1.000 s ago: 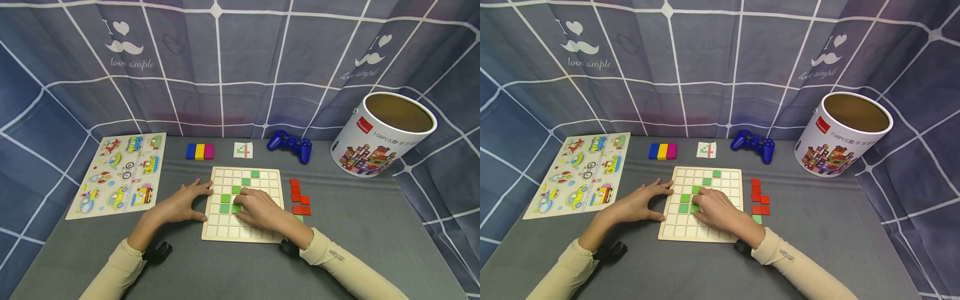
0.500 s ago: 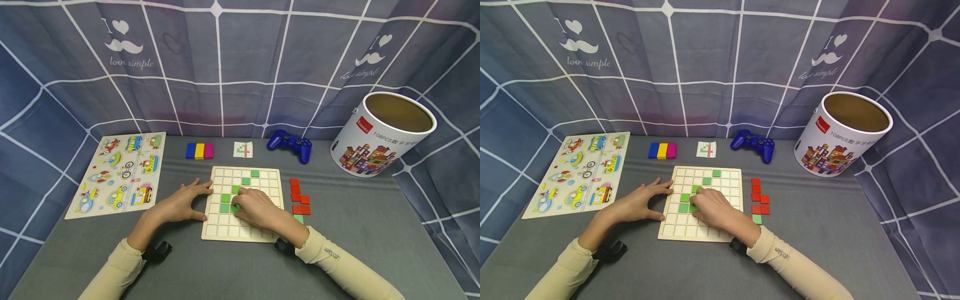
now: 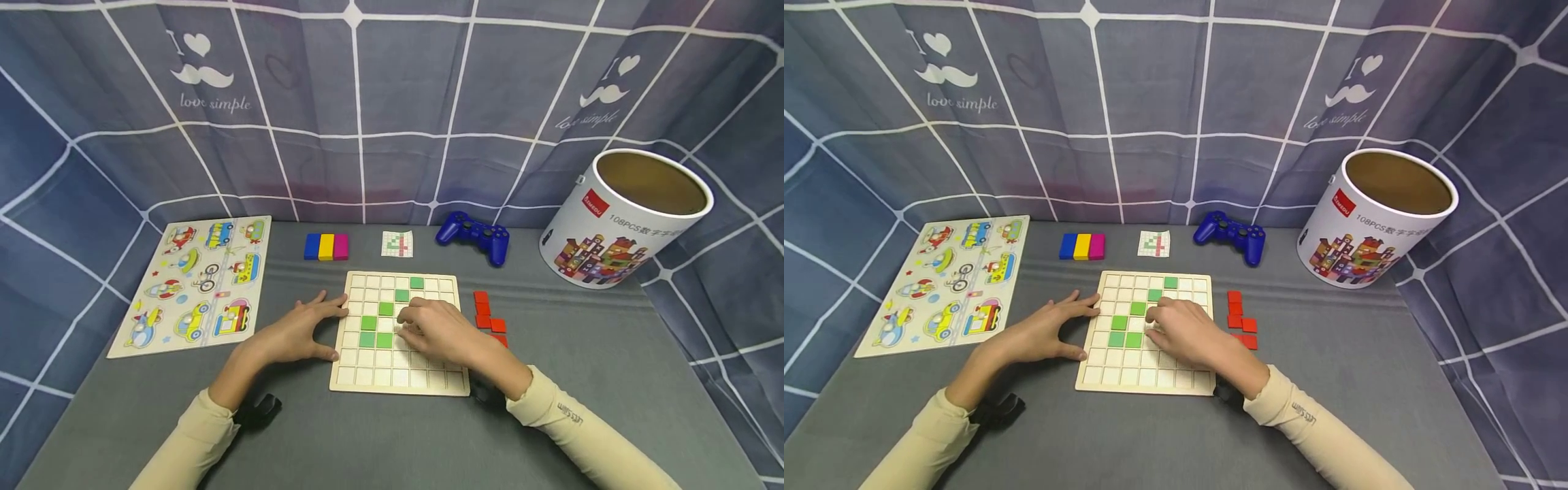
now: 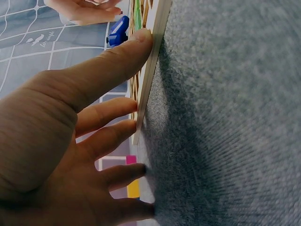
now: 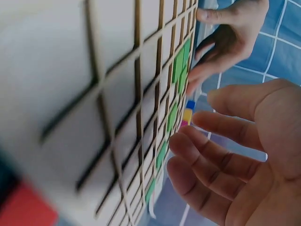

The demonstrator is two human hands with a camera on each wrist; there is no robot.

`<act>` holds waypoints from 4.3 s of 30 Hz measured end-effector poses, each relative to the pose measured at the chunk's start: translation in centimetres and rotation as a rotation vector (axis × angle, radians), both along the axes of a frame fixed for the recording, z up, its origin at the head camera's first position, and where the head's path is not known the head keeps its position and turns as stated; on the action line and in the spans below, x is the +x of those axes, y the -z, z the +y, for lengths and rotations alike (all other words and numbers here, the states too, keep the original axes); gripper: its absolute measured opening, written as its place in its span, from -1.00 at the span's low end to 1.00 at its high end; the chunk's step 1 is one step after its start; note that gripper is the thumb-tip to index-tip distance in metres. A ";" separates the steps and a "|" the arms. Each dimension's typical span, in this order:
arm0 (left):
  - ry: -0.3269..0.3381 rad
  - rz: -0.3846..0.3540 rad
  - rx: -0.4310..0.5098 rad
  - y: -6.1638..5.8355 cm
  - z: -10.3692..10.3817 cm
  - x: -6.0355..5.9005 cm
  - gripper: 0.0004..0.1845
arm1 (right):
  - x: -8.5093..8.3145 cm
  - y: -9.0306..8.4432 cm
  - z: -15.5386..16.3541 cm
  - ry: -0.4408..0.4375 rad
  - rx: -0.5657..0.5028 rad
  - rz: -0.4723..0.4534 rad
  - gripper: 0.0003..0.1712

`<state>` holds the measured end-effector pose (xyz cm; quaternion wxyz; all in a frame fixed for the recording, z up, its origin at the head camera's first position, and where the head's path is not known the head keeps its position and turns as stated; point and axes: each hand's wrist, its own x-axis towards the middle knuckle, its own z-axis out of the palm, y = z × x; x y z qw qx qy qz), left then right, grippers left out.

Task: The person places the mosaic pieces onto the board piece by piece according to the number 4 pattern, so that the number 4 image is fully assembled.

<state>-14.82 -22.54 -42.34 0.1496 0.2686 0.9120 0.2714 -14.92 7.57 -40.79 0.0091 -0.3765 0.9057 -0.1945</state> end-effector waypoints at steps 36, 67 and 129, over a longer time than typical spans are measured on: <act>-0.002 -0.012 0.001 0.0 -0.1 -0.1 -0.16 | 5.3 1.7 12.2 0.078 0.034 0.104 -0.65; -0.007 -0.023 0.003 -0.1 0.0 0.0 -0.17 | 4.1 0.8 10.1 0.140 -0.026 0.091 -0.74; -0.006 -0.023 0.011 -0.2 -0.1 0.0 -0.17 | -2.7 0.4 6.5 0.156 -0.067 0.030 -0.75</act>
